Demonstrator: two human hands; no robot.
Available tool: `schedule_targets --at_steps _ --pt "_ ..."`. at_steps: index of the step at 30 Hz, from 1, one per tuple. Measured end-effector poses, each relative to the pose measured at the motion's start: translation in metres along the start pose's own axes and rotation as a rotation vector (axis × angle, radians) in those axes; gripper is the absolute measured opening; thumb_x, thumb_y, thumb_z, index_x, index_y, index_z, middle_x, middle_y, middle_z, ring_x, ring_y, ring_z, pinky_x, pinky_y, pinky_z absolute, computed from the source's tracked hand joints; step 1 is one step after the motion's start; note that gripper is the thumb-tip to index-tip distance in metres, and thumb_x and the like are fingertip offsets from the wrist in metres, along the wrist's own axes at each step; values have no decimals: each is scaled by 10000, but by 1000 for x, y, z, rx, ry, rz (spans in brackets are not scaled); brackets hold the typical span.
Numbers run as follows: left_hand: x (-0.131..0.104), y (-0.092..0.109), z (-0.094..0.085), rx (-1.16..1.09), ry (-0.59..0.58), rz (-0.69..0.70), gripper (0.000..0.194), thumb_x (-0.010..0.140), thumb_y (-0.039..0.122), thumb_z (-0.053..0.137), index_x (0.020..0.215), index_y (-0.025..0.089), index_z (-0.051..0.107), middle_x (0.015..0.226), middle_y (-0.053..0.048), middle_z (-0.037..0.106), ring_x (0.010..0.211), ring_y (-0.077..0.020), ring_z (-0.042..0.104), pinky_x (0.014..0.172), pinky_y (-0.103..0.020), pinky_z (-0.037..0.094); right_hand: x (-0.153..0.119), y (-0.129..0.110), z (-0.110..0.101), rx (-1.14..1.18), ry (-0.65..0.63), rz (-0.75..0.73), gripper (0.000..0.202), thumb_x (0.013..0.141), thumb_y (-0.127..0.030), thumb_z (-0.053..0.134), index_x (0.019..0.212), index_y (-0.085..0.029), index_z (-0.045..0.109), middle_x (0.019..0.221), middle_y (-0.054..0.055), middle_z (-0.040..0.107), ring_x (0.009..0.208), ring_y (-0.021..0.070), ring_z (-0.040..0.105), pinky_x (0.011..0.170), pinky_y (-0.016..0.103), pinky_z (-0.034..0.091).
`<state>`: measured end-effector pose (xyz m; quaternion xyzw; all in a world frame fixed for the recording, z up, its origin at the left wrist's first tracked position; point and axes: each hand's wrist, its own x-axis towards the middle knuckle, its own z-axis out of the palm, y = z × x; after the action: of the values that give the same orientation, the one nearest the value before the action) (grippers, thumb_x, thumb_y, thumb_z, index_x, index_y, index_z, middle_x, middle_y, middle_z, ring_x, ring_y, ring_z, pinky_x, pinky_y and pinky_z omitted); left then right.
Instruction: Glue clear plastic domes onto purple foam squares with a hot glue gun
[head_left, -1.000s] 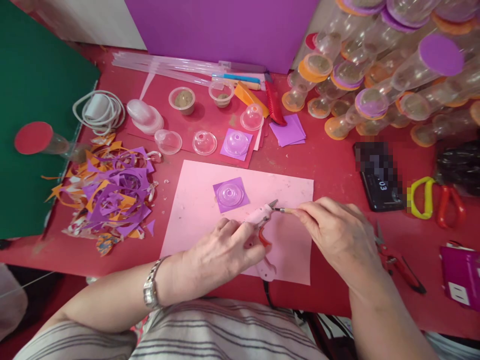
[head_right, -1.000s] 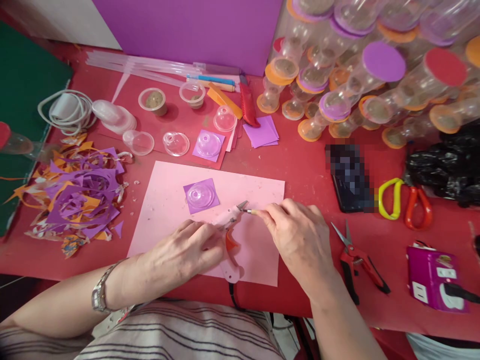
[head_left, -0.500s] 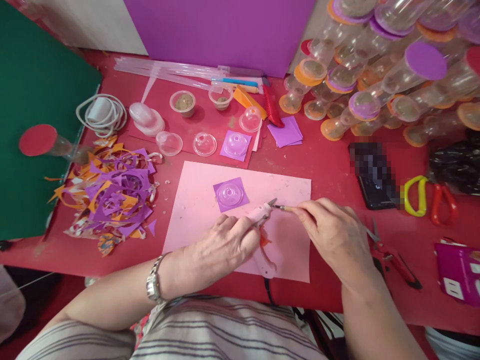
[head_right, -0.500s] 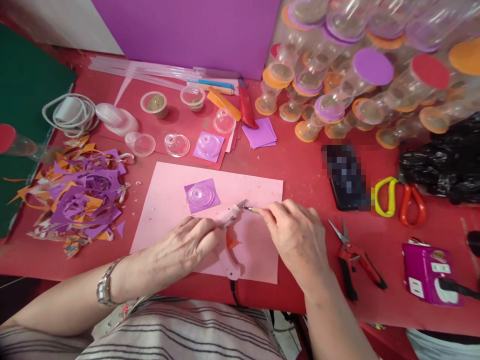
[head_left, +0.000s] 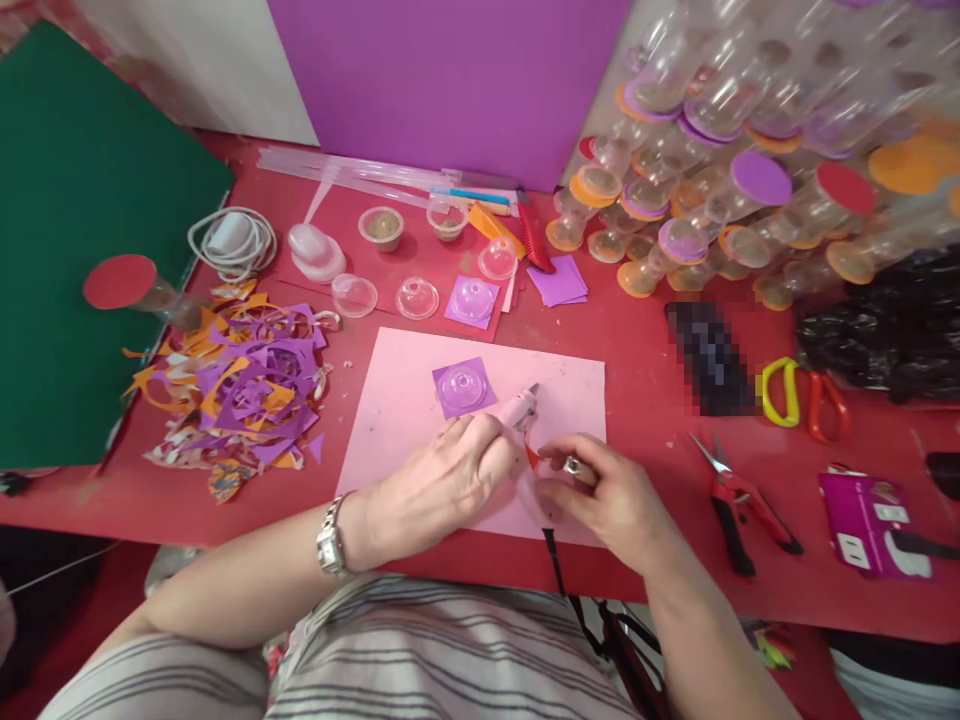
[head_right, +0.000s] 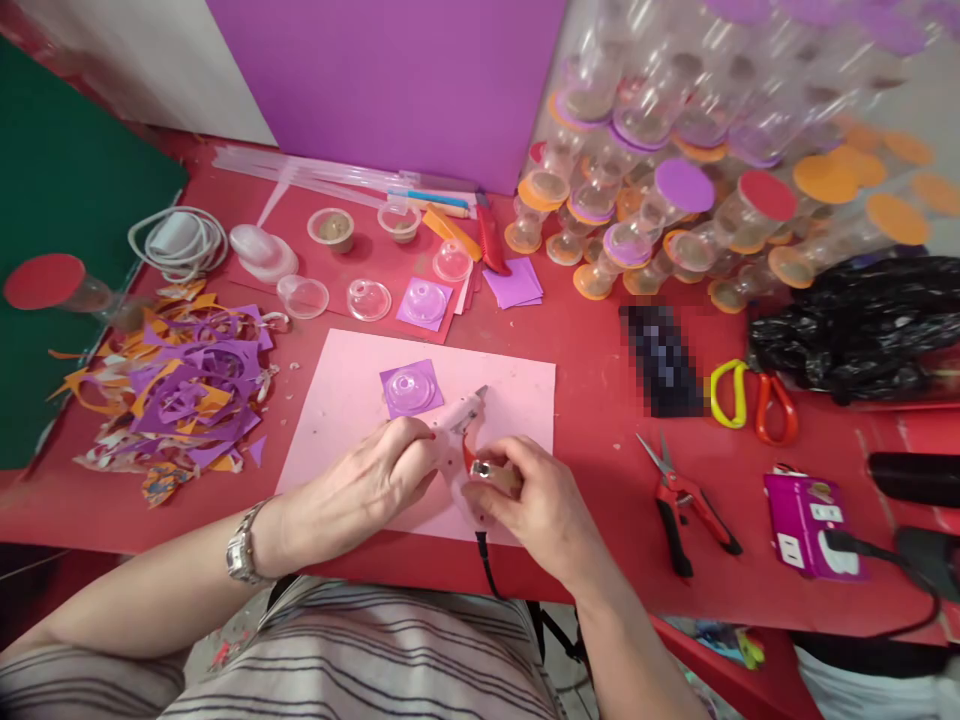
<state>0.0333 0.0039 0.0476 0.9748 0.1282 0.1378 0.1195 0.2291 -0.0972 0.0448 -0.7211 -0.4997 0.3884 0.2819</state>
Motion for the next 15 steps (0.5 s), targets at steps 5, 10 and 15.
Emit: schedule_targets --at_steps 5,10,15 --pt "-2 2 -3 95 72 35 224 956 37 296 1030 113 494 915 -89 596 805 -172 571 756 -303 562 -6 -12 12 30 -6 30 338 737 -541 711 895 -255 623 745 -3 681 588 146 587 575 261 506" --pt "-6 1 -2 120 207 63 154 978 69 337 990 128 478 916 -102 624 814 -184 580 726 -303 541 -13 -13 21 -21 159 -11 242 741 -445 696 840 -253 587 659 -38 614 512 123 517 515 240 449" --pt "-5 -3 6 -178 499 -80 268 982 422 495 1035 166 435 953 -83 606 863 -180 600 708 -300 541 -19 -7 34 95 320 -6 250 755 -431 694 867 -236 584 512 -103 387 431 95 386 424 209 351"
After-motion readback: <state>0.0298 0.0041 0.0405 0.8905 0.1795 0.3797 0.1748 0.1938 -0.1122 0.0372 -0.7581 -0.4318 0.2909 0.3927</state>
